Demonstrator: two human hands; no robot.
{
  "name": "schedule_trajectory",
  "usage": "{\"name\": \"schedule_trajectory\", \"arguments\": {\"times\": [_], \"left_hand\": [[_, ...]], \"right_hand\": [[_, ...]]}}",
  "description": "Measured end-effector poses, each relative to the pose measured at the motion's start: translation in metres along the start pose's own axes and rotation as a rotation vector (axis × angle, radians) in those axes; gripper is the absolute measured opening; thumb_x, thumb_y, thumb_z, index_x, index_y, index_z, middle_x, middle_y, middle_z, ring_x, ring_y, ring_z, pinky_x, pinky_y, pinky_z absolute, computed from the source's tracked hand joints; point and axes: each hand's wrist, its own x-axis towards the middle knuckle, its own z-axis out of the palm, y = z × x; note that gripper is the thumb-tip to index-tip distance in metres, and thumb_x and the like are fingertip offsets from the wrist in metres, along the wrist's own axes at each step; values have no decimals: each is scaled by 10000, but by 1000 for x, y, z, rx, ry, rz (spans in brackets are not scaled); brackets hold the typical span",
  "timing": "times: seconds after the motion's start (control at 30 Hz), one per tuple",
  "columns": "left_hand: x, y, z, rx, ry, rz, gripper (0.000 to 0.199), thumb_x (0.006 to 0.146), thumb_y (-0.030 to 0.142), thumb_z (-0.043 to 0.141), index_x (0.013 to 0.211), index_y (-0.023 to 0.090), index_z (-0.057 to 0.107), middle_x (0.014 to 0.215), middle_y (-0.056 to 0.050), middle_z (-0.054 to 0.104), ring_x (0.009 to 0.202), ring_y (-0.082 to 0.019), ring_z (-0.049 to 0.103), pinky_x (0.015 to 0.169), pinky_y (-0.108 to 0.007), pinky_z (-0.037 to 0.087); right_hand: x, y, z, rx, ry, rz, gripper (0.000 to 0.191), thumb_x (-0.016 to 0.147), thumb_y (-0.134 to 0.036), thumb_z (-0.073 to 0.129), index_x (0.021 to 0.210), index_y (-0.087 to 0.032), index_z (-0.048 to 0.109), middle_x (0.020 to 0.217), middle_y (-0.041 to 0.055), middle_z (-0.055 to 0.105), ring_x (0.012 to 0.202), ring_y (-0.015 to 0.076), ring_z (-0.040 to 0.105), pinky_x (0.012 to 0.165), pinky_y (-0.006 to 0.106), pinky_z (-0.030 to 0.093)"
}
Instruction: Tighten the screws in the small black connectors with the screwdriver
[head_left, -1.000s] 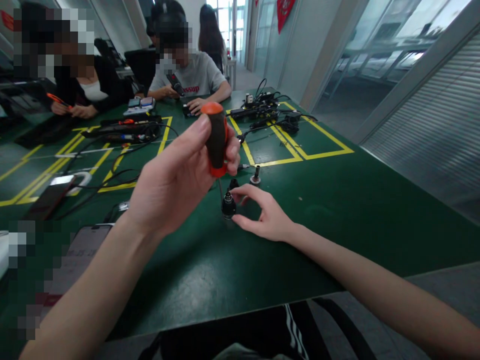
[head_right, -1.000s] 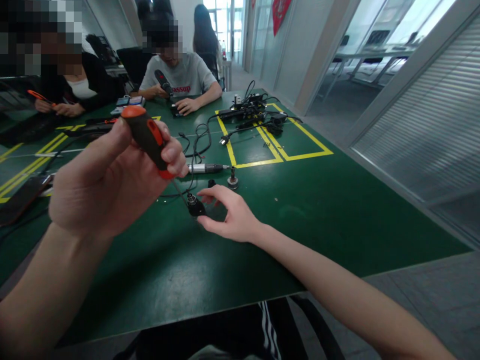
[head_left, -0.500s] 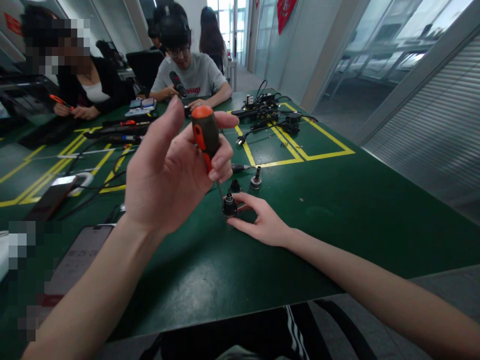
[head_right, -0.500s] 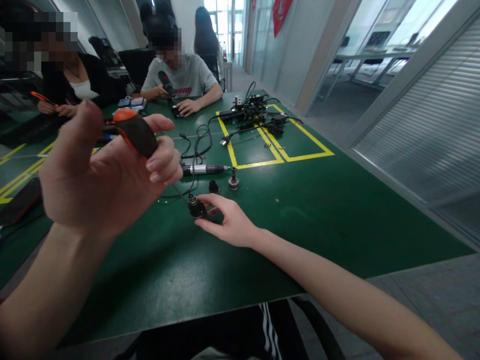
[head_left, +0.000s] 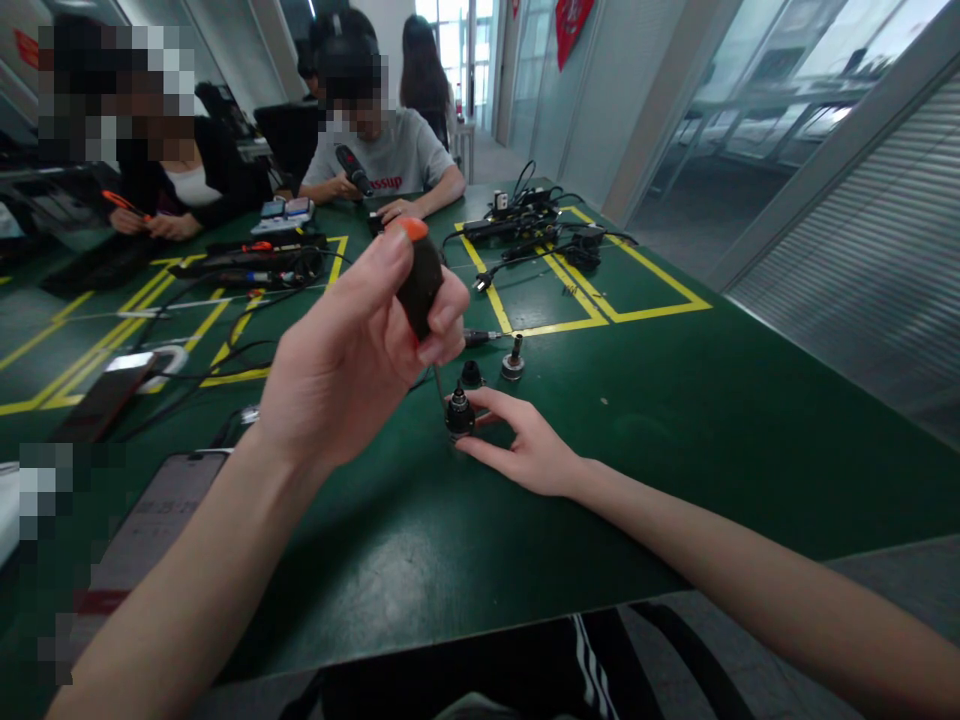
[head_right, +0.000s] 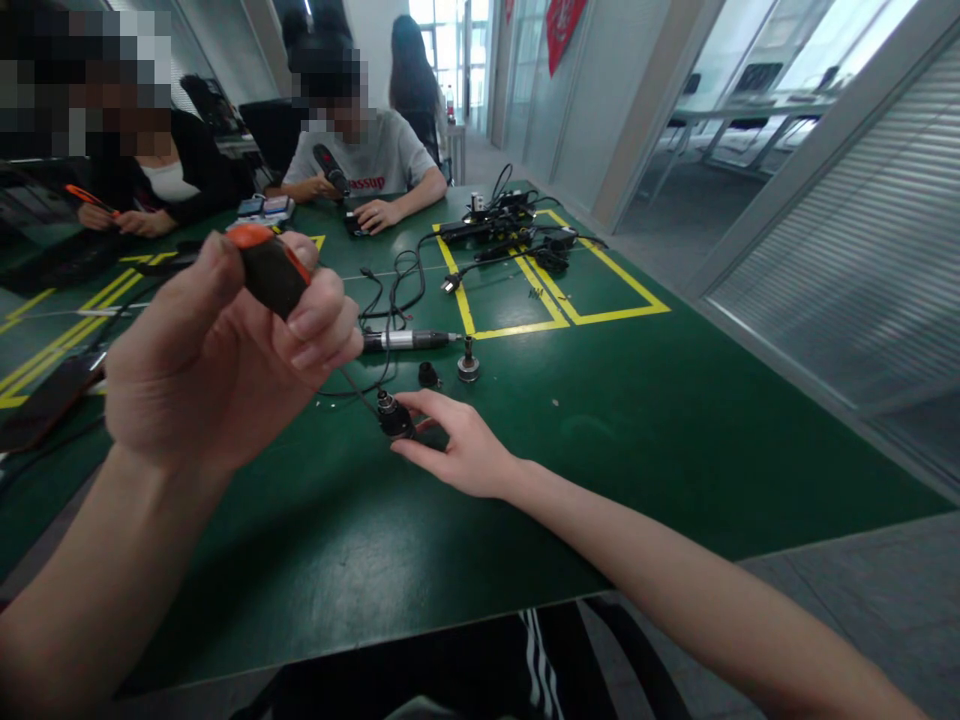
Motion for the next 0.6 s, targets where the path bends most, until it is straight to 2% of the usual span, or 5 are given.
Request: {"name": "schedule_trajectory", "arguments": {"times": [0.1,0.17,0.4,0.5,0.6], "left_hand": [[1,3,1,11,24,-21,532,1128,408,221,993,115,644,616,11,479,540,-98,417,546,-226,381],[2,3,1,-2,46,-31,567,1128,442,233,951,112,659,618,10,466,540,-95,404,546,-227,379],[1,-1,-5,11,-22,32,232,1064,270,505,890,155,605,775,-6,608,665,-97,579,661,-230,494],[0,-2,-8,27,-80,52,157,1022,267,596,902,166,600,684,25,574,576,-86,498,585,-221,429],[1,-1,-8,13,-84,54,191,1042,295,554,915,163,610,633,36,500,540,-90,405,541,-231,362]], "right_hand": [[0,1,0,3,5,-3,394,965,-268,730,1343,-207,641,1219,110,761,1074,240,760,859,391,699],[0,1,1,-1,13,-8,393,965,-275,733,1341,-208,644,1219,111,760,1070,242,761,853,391,700],[0,1,0,-29,0,-7,372,979,-268,724,1329,-179,634,1204,124,759,1058,233,762,869,381,698],[0,1,0,-29,-8,-3,362,992,-274,709,1334,-189,627,1223,124,756,1082,235,762,889,386,696],[0,0,0,-34,-29,1,351,1012,-267,679,1347,-179,619,1251,135,749,1103,236,755,922,394,686]]}}
